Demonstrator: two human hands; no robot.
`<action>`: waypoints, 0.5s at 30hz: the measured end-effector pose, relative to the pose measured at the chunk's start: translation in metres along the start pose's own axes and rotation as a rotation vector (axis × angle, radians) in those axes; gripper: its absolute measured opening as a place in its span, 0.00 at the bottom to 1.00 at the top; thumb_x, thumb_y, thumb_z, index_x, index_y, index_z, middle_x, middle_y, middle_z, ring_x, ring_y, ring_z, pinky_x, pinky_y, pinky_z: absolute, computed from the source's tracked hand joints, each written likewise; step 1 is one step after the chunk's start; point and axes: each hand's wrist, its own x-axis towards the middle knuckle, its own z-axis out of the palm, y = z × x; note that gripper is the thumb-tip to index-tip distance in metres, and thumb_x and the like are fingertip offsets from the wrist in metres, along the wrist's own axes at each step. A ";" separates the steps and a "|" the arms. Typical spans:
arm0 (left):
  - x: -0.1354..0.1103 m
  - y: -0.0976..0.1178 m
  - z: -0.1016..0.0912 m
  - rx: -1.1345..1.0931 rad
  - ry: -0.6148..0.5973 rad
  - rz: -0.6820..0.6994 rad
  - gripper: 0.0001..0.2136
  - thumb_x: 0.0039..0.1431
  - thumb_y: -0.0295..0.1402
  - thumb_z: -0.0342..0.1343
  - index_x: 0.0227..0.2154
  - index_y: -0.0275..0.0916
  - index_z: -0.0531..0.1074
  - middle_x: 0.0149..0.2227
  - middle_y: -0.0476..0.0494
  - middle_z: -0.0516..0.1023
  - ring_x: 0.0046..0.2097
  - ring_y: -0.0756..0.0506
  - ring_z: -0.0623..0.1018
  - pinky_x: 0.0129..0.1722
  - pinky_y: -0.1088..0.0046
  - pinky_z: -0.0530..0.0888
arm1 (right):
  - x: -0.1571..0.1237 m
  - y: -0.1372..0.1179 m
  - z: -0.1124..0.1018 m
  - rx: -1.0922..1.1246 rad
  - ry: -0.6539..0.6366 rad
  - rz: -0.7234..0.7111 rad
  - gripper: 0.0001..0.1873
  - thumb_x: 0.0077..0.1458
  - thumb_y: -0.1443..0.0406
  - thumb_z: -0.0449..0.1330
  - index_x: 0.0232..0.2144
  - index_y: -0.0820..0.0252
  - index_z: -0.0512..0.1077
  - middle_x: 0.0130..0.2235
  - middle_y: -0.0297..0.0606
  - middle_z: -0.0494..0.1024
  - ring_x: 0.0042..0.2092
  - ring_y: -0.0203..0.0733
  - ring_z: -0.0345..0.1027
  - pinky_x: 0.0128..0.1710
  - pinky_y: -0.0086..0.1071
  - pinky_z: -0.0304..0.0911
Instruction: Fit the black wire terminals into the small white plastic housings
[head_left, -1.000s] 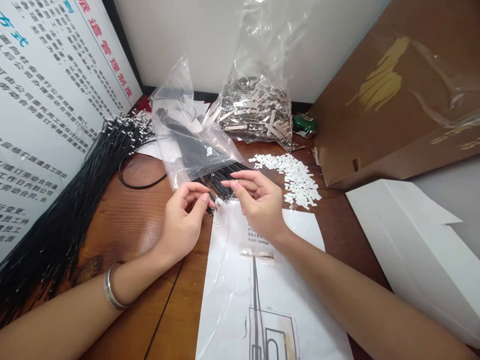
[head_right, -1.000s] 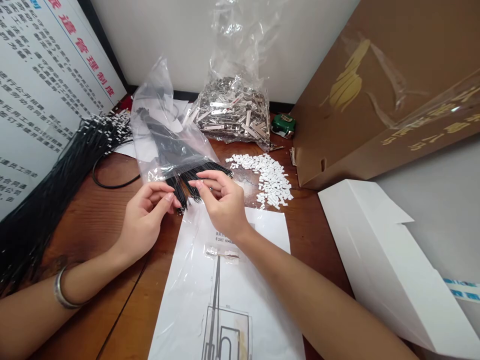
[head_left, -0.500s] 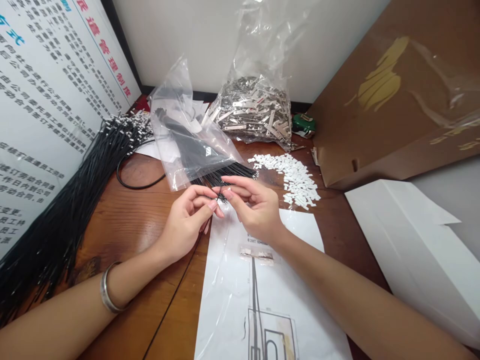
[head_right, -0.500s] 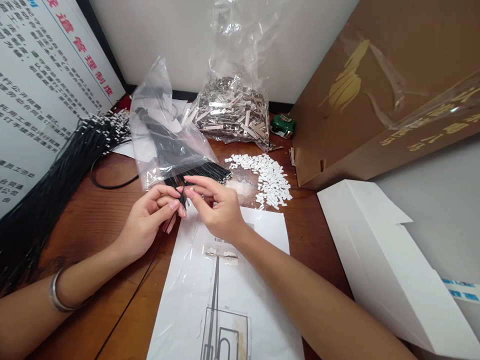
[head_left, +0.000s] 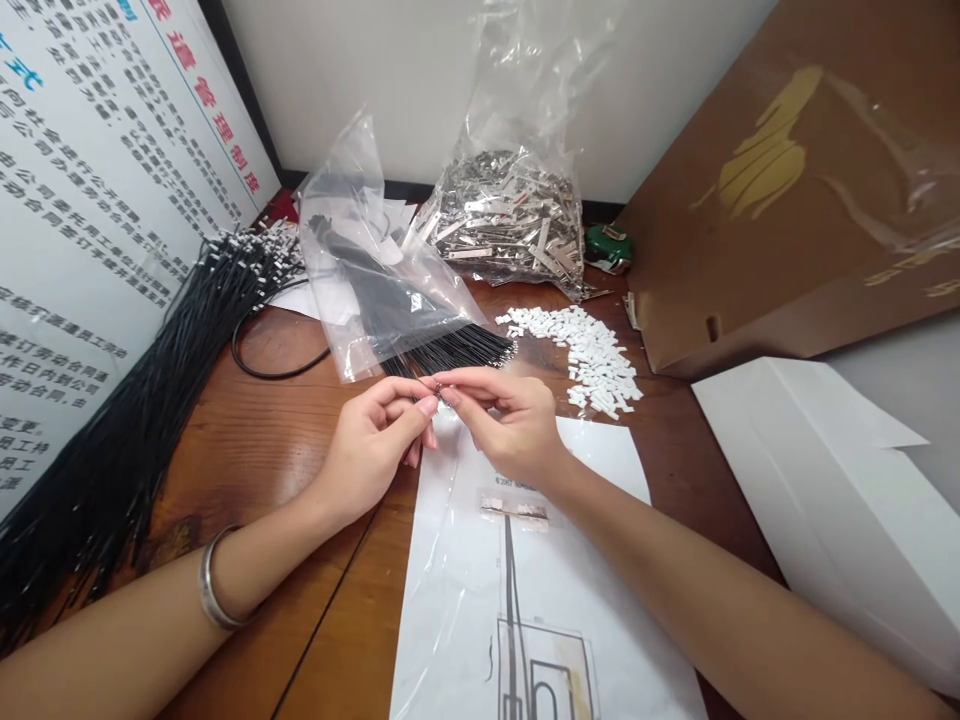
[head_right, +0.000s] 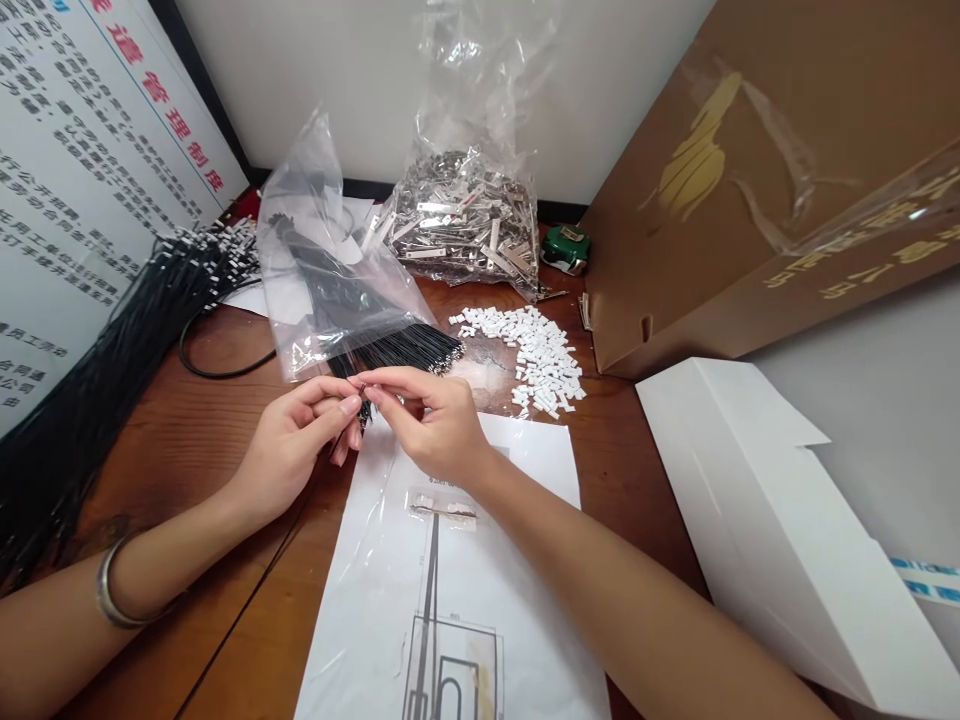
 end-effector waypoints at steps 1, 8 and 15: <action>0.000 0.000 0.000 0.004 0.004 0.000 0.10 0.57 0.37 0.59 0.34 0.34 0.70 0.20 0.52 0.73 0.19 0.55 0.67 0.21 0.80 0.64 | 0.000 0.000 0.000 -0.015 -0.002 -0.010 0.08 0.57 0.67 0.61 0.37 0.58 0.79 0.35 0.37 0.84 0.29 0.37 0.77 0.22 0.28 0.70; -0.001 0.002 0.000 0.017 0.023 -0.016 0.10 0.56 0.37 0.59 0.32 0.34 0.71 0.20 0.51 0.74 0.20 0.54 0.68 0.21 0.80 0.66 | -0.001 -0.001 0.001 0.060 -0.012 0.060 0.09 0.57 0.67 0.61 0.40 0.58 0.79 0.38 0.39 0.84 0.33 0.39 0.79 0.25 0.29 0.73; -0.001 0.003 0.001 -0.002 0.022 -0.005 0.10 0.55 0.37 0.60 0.31 0.34 0.71 0.24 0.49 0.77 0.21 0.54 0.70 0.23 0.78 0.68 | 0.000 -0.002 0.000 0.207 -0.060 0.154 0.07 0.56 0.66 0.61 0.38 0.60 0.78 0.36 0.40 0.84 0.32 0.39 0.78 0.24 0.28 0.73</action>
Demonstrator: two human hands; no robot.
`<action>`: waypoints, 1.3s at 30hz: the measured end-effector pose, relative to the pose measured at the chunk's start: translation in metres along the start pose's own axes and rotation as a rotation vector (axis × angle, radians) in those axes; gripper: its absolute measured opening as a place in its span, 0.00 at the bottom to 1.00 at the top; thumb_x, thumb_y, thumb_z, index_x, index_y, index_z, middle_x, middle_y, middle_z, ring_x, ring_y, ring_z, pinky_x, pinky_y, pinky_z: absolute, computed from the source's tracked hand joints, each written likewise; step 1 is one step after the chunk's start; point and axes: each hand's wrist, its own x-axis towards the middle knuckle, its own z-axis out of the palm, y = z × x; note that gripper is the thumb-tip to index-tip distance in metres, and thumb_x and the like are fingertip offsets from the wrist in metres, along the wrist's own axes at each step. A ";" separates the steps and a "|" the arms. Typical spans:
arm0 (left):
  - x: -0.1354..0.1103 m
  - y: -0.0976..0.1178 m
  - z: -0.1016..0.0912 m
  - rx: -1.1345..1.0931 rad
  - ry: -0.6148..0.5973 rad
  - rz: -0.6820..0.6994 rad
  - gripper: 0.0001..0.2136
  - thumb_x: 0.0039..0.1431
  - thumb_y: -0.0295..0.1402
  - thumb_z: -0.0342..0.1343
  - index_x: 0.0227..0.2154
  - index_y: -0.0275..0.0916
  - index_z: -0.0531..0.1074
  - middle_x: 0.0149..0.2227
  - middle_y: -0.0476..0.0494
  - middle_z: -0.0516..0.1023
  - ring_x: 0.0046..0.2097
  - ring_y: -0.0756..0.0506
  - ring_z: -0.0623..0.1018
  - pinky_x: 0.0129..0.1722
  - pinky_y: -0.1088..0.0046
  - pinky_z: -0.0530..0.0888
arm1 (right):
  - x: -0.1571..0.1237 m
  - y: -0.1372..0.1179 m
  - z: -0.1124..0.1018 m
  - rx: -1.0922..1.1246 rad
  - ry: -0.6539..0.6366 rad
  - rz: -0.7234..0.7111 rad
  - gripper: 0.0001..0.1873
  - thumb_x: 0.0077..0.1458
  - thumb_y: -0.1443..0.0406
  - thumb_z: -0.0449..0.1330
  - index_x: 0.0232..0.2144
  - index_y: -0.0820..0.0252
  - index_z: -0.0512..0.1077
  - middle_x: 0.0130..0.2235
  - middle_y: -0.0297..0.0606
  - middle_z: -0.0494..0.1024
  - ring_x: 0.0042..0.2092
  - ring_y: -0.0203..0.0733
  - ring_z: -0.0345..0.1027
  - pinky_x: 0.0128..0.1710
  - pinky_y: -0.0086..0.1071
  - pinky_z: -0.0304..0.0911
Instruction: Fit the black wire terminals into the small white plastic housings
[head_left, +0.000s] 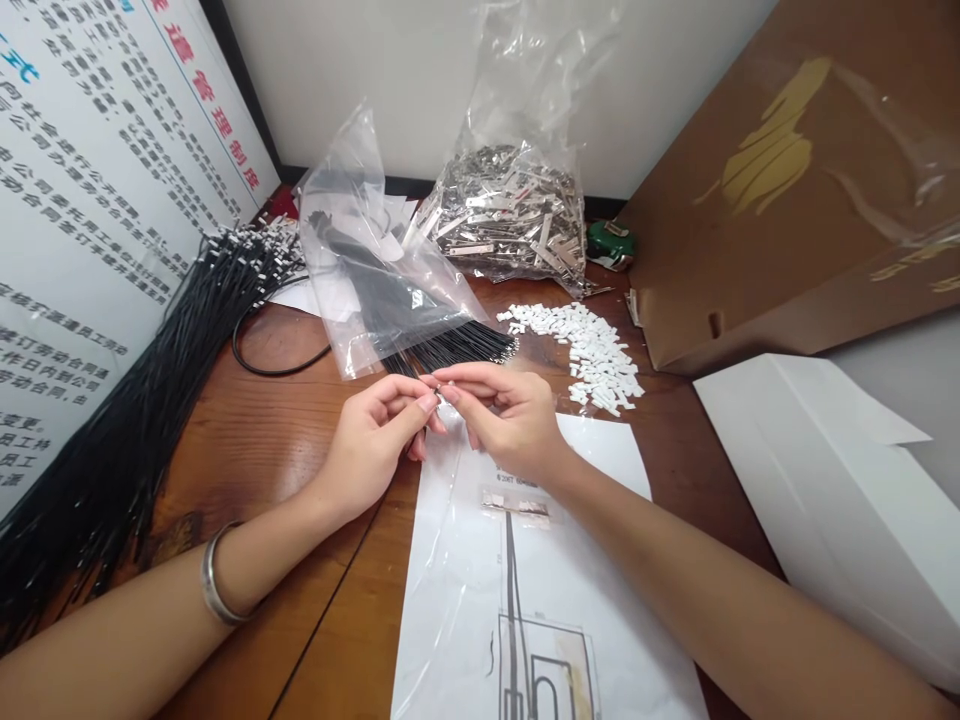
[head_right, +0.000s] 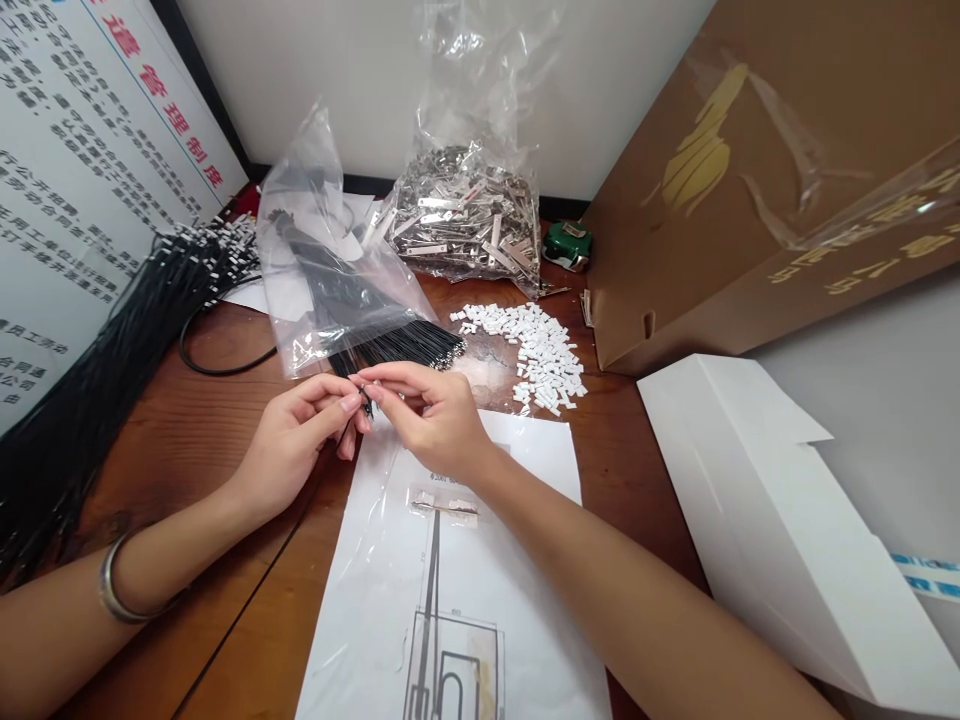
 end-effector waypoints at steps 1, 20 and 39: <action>0.000 0.000 0.000 -0.004 -0.003 -0.003 0.10 0.55 0.37 0.60 0.31 0.34 0.71 0.24 0.49 0.77 0.21 0.54 0.70 0.23 0.78 0.68 | 0.000 0.000 0.000 -0.001 -0.003 0.006 0.07 0.56 0.66 0.61 0.38 0.60 0.78 0.35 0.40 0.84 0.31 0.38 0.78 0.23 0.28 0.72; -0.001 -0.001 0.002 -0.015 0.023 0.034 0.08 0.53 0.34 0.61 0.31 0.34 0.72 0.24 0.50 0.77 0.22 0.54 0.72 0.23 0.79 0.71 | -0.001 0.000 0.000 0.013 -0.024 0.036 0.07 0.56 0.64 0.62 0.37 0.61 0.77 0.28 0.36 0.82 0.16 0.28 0.64 0.12 0.23 0.62; -0.004 -0.005 0.004 0.140 0.021 0.007 0.12 0.59 0.39 0.58 0.35 0.35 0.80 0.30 0.44 0.81 0.28 0.50 0.77 0.27 0.77 0.76 | -0.001 -0.001 0.002 0.014 0.065 0.066 0.10 0.56 0.63 0.62 0.41 0.60 0.73 0.38 0.41 0.84 0.24 0.33 0.74 0.15 0.23 0.66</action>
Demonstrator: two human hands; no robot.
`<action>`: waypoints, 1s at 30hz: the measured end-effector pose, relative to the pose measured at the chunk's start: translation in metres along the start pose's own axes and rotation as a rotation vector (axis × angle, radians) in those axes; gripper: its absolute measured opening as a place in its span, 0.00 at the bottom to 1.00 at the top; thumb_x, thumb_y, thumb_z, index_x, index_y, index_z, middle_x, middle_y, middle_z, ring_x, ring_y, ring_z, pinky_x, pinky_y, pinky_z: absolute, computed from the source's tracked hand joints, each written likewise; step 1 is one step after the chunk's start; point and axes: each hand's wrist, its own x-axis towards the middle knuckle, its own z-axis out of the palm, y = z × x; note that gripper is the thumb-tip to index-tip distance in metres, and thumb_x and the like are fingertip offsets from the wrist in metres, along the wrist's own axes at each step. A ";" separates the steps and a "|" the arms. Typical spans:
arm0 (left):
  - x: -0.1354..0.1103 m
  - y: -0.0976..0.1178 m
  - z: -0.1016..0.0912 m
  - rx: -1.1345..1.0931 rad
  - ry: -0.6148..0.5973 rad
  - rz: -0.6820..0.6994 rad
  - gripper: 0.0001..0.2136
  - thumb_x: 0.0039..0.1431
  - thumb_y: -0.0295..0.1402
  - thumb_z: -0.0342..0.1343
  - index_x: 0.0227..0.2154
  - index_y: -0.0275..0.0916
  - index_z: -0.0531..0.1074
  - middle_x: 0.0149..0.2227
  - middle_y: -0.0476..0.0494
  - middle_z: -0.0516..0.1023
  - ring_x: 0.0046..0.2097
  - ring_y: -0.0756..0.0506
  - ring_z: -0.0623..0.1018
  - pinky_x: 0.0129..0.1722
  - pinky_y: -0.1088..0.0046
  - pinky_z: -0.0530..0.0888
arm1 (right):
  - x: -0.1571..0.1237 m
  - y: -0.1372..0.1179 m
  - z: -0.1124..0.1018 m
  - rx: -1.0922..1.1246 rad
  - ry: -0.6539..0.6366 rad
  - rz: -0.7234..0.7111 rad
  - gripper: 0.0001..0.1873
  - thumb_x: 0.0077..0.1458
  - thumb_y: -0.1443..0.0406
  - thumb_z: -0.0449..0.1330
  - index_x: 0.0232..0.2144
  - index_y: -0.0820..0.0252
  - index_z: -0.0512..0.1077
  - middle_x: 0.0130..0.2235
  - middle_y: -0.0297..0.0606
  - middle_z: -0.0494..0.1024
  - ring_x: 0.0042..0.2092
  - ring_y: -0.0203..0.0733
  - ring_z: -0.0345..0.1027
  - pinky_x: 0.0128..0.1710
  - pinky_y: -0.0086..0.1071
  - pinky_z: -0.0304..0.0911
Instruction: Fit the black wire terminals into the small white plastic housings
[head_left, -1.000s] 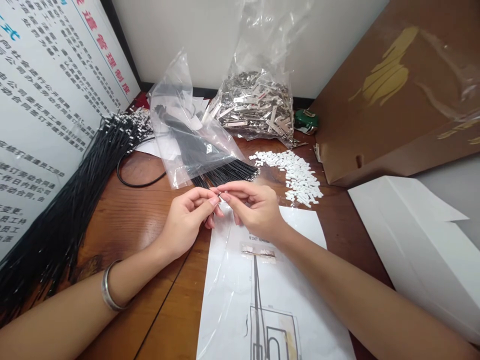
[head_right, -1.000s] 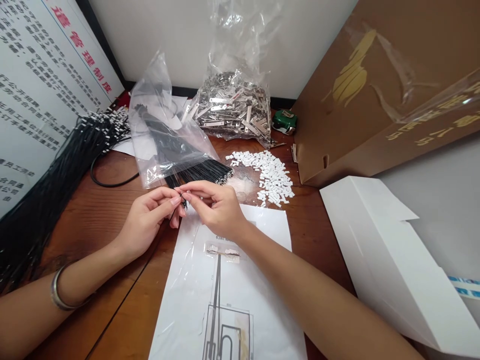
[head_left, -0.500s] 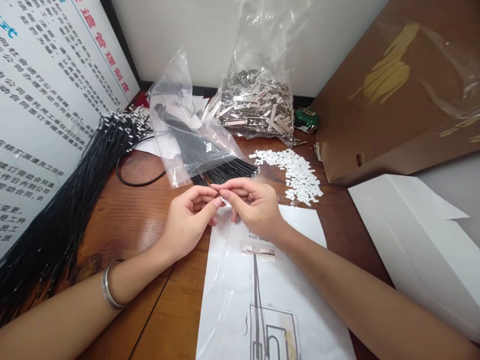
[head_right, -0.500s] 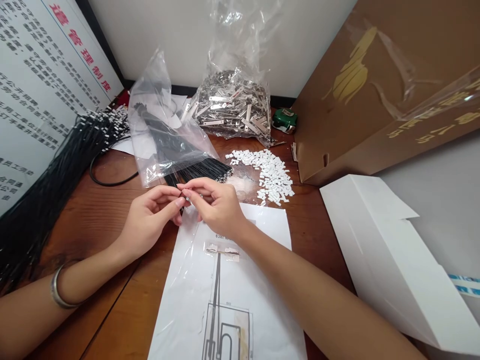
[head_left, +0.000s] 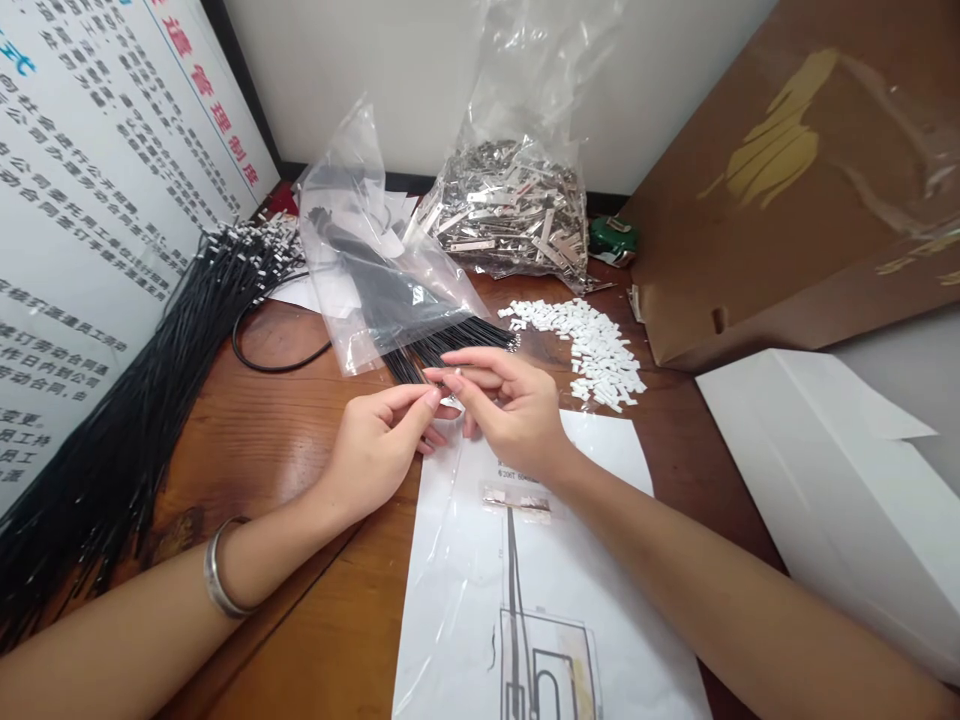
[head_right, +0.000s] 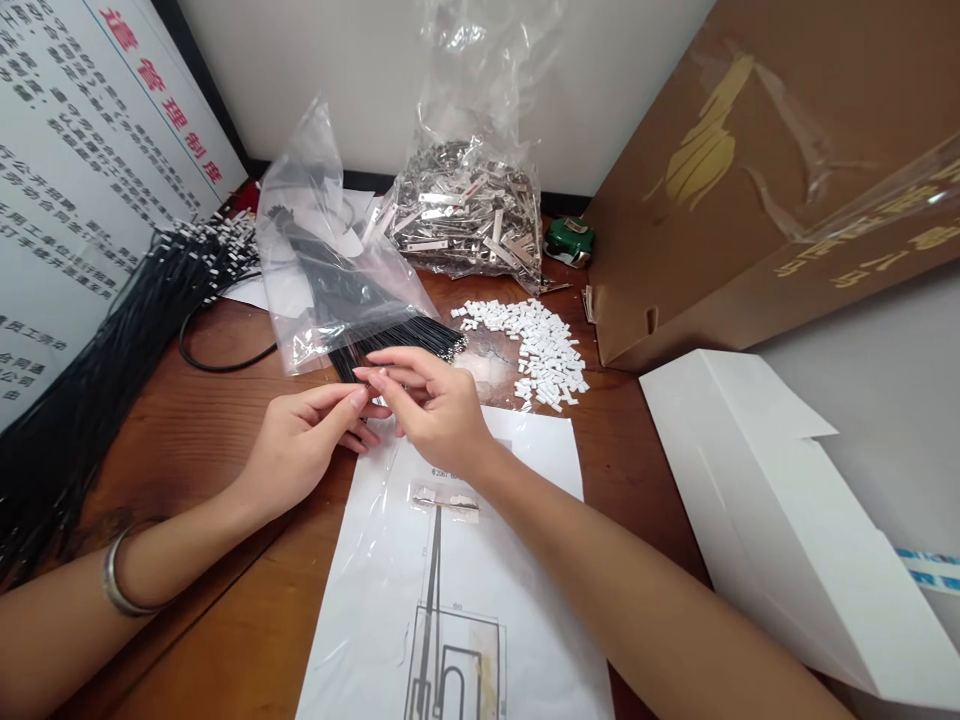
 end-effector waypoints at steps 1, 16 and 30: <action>0.000 0.000 0.000 -0.002 -0.009 0.003 0.12 0.59 0.40 0.57 0.35 0.35 0.79 0.31 0.44 0.82 0.28 0.50 0.77 0.28 0.77 0.76 | 0.000 0.000 0.000 0.005 0.012 0.016 0.13 0.56 0.62 0.63 0.43 0.59 0.72 0.38 0.41 0.84 0.25 0.34 0.75 0.15 0.24 0.66; 0.002 0.003 0.001 -0.216 -0.001 -0.068 0.14 0.55 0.41 0.60 0.37 0.37 0.68 0.27 0.44 0.82 0.24 0.48 0.79 0.27 0.73 0.76 | 0.002 0.005 -0.002 -0.119 0.032 -0.073 0.06 0.56 0.63 0.62 0.35 0.58 0.79 0.36 0.39 0.83 0.25 0.34 0.71 0.18 0.28 0.65; 0.001 0.003 0.001 -0.097 -0.002 -0.010 0.12 0.58 0.41 0.58 0.33 0.35 0.74 0.34 0.42 0.82 0.26 0.51 0.77 0.26 0.76 0.75 | 0.003 0.003 -0.003 -0.191 0.074 -0.135 0.02 0.52 0.65 0.66 0.31 0.57 0.79 0.30 0.35 0.80 0.25 0.33 0.66 0.22 0.30 0.63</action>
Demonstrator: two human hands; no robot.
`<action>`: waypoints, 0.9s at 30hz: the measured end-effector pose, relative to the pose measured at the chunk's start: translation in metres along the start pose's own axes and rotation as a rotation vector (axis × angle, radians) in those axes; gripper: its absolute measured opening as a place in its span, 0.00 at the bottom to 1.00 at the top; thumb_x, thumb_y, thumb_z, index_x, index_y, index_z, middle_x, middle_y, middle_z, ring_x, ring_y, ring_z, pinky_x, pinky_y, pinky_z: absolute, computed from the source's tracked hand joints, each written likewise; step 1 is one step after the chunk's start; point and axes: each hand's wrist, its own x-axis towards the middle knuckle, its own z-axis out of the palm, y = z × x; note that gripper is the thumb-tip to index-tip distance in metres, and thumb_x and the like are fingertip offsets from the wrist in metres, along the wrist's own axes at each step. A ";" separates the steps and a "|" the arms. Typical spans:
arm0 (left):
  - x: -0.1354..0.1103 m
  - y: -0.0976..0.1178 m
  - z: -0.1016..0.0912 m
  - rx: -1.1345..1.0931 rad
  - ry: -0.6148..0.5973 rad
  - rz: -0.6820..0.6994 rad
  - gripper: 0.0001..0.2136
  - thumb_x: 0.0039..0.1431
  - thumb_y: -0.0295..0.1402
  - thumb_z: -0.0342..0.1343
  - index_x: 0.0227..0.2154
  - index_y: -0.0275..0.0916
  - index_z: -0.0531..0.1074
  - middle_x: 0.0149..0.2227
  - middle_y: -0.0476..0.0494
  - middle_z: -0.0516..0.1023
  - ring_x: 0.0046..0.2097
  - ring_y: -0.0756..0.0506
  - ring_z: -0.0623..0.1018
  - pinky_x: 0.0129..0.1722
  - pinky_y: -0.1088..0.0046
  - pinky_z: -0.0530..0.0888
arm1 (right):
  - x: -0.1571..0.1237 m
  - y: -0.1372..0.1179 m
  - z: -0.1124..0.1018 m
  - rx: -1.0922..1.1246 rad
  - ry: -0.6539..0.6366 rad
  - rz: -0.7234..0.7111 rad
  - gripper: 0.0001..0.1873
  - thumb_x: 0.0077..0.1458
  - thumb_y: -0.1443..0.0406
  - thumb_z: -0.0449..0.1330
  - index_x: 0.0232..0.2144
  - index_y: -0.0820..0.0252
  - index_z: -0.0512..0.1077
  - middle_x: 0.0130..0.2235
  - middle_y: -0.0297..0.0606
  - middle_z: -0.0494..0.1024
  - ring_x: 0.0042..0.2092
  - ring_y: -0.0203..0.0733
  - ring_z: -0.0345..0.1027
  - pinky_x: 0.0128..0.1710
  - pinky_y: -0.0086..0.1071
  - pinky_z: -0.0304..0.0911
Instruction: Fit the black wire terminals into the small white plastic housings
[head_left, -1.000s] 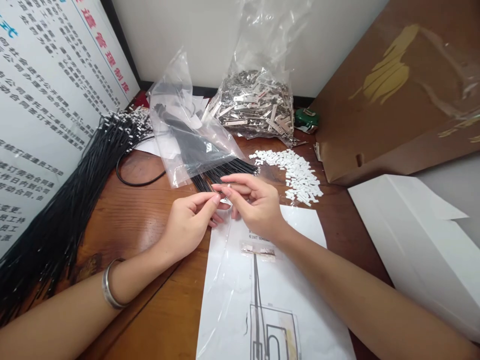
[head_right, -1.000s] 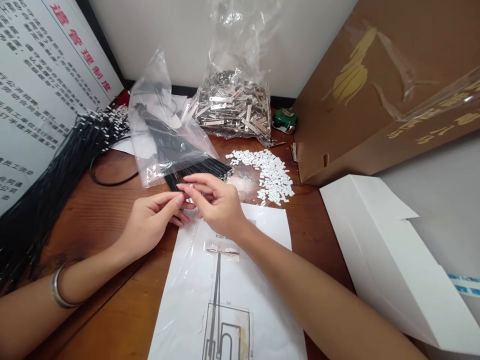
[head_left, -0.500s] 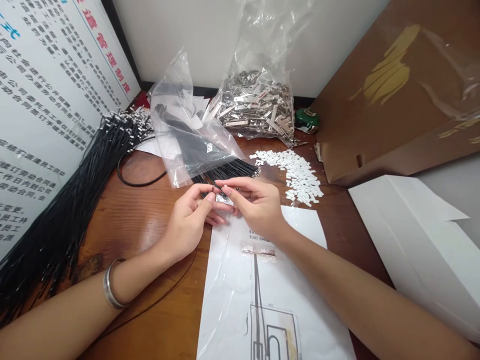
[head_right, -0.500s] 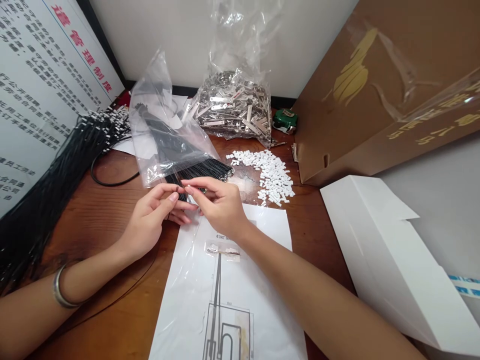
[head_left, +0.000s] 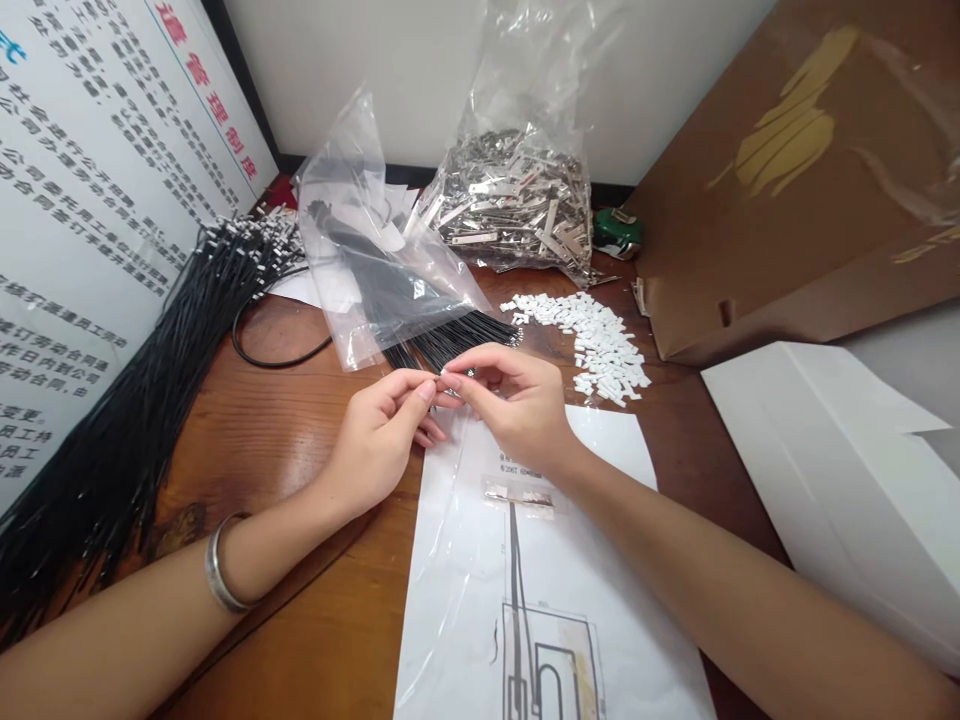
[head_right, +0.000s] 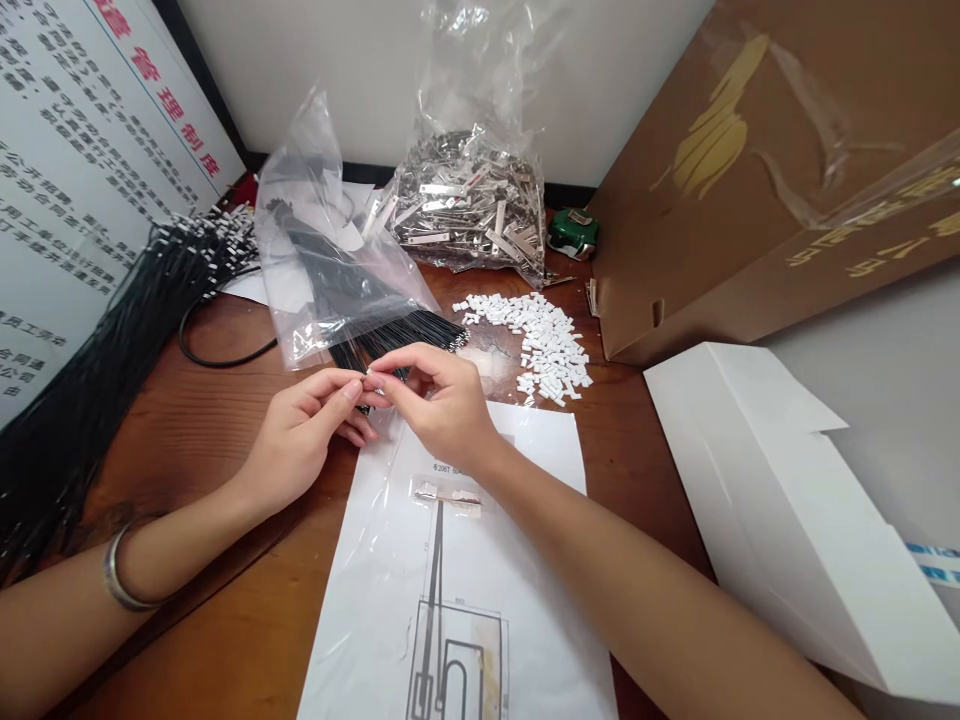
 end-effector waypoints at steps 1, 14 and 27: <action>0.000 0.000 0.000 0.008 -0.012 0.000 0.12 0.58 0.41 0.58 0.34 0.35 0.74 0.35 0.42 0.82 0.26 0.51 0.77 0.26 0.76 0.75 | 0.000 0.000 0.000 0.001 0.009 -0.004 0.02 0.52 0.65 0.66 0.29 0.57 0.79 0.30 0.35 0.80 0.26 0.34 0.68 0.22 0.30 0.63; -0.001 -0.001 0.000 0.035 -0.036 -0.008 0.12 0.62 0.41 0.54 0.35 0.35 0.72 0.36 0.41 0.82 0.27 0.50 0.78 0.27 0.76 0.74 | -0.001 0.001 0.000 0.052 -0.032 0.068 0.04 0.52 0.66 0.64 0.31 0.58 0.79 0.30 0.36 0.82 0.27 0.36 0.73 0.24 0.31 0.67; -0.002 -0.002 0.001 0.062 0.017 0.028 0.10 0.63 0.37 0.53 0.33 0.35 0.70 0.31 0.43 0.82 0.27 0.51 0.78 0.26 0.77 0.75 | 0.000 -0.002 0.000 0.027 -0.039 0.078 0.05 0.51 0.65 0.64 0.29 0.61 0.78 0.25 0.35 0.79 0.22 0.32 0.65 0.19 0.28 0.59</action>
